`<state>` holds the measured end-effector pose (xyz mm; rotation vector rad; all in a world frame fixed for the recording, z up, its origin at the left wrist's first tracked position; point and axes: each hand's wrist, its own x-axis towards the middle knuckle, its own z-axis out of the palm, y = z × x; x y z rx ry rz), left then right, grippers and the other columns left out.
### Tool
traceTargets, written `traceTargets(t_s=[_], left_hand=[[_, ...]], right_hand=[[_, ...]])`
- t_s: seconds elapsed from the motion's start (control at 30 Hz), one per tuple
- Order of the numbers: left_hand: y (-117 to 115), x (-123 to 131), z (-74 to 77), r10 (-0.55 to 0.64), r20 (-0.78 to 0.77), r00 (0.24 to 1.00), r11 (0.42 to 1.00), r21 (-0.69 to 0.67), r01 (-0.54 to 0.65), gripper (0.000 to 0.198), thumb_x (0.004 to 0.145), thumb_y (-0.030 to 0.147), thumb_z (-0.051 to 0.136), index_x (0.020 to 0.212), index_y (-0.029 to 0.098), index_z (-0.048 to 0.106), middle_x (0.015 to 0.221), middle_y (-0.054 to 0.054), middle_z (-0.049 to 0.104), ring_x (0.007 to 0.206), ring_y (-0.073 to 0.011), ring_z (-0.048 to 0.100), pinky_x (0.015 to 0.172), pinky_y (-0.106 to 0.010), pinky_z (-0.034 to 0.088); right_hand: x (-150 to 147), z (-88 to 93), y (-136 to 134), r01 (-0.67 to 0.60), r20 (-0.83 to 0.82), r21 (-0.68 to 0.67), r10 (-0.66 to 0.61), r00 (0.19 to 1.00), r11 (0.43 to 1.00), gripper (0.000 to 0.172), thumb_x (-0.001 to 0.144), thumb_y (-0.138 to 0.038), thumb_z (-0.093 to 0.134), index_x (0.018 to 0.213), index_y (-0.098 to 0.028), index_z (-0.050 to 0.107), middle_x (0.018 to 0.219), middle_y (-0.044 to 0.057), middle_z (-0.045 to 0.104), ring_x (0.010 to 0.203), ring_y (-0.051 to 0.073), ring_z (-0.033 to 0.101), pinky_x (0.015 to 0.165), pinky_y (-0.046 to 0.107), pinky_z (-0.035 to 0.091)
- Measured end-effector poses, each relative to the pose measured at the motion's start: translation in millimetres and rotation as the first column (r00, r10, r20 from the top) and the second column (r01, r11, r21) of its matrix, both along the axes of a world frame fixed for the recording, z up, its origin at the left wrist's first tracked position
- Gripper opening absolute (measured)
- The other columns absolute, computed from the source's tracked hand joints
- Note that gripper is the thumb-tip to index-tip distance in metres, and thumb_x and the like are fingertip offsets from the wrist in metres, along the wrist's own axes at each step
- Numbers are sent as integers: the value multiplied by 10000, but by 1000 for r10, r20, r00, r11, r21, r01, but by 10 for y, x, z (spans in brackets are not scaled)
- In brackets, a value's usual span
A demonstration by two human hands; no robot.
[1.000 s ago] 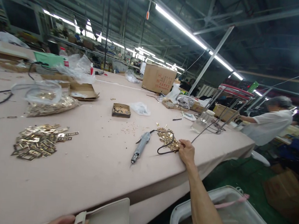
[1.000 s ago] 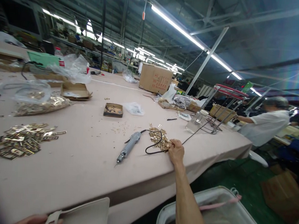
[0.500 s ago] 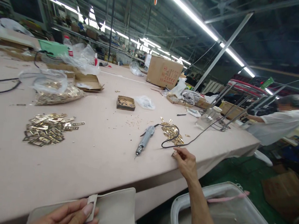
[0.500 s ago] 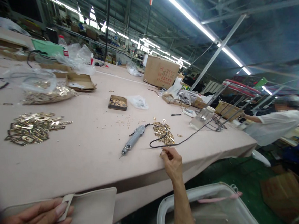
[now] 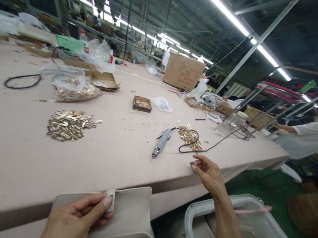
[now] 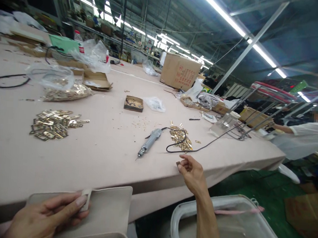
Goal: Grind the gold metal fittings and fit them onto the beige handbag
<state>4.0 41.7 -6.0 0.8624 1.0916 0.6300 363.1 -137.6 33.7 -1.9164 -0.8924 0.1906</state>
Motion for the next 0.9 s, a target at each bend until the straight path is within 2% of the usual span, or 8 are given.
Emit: traceTargets(t_s=[0.07,0.17,0.37,0.47,0.57,0.7,0.8,0.9], left_hand=[[-40,-10,111,-27,2,1000,998,58,26,434,588,436,931,820,100,784,664,-89,759,603,-160,696,539,-169,542],[-92,-6,242,-49,44,998,995,94,45,371,654,384,885,832,77,778,623,-96,742,550,-154,677,520,-193,520],[-103,28,250,19,86,996,999,43,-23,355,587,336,868,756,54,731,559,-99,704,497,-173,667,469,-214,492],[-110,28,237,39,82,996,998,44,-42,354,597,336,853,767,54,723,564,-101,705,495,-168,667,466,-208,490],[-102,33,220,49,79,996,997,50,-53,331,604,321,840,756,55,715,558,-96,700,488,-167,666,456,-205,490],[-86,50,177,59,51,997,996,65,-62,305,615,307,836,745,69,697,533,-82,686,454,-171,660,430,-206,488],[-93,58,146,56,27,998,996,73,-57,275,635,277,827,763,78,688,524,-69,681,433,-171,653,419,-211,494],[-107,58,140,44,30,999,997,68,-46,237,656,251,806,766,79,686,528,-72,685,445,-180,664,427,-223,515]], right_hand=[[-278,63,115,-104,-92,87,112,989,991,421,796,-363,778,1157,-159,704,848,49,655,763,179,619,676,300,538],[-783,109,323,-202,-153,150,224,962,968,292,800,-335,810,1042,-184,748,950,83,678,806,186,629,695,292,565],[-1520,56,863,-376,-236,247,432,870,893,242,825,-313,806,1007,-194,700,919,77,686,802,201,669,681,291,587],[-1599,-18,1145,-368,-156,243,410,899,898,215,851,-326,774,972,-197,653,860,47,677,790,199,682,749,323,589],[-1542,-78,1301,-409,52,119,406,913,905,182,887,-308,701,1035,-210,662,899,44,673,789,193,664,726,324,563],[-1477,-87,1288,-454,352,-127,468,810,882,91,903,-241,599,846,-208,661,795,29,625,705,179,588,667,326,475],[-1490,-67,1248,-419,383,-262,492,782,869,96,870,-239,618,781,-203,618,714,19,589,655,179,551,618,323,426],[-1547,-33,1233,-439,326,-251,502,801,863,126,880,-234,602,974,-188,672,779,35,625,675,181,570,628,318,447]])
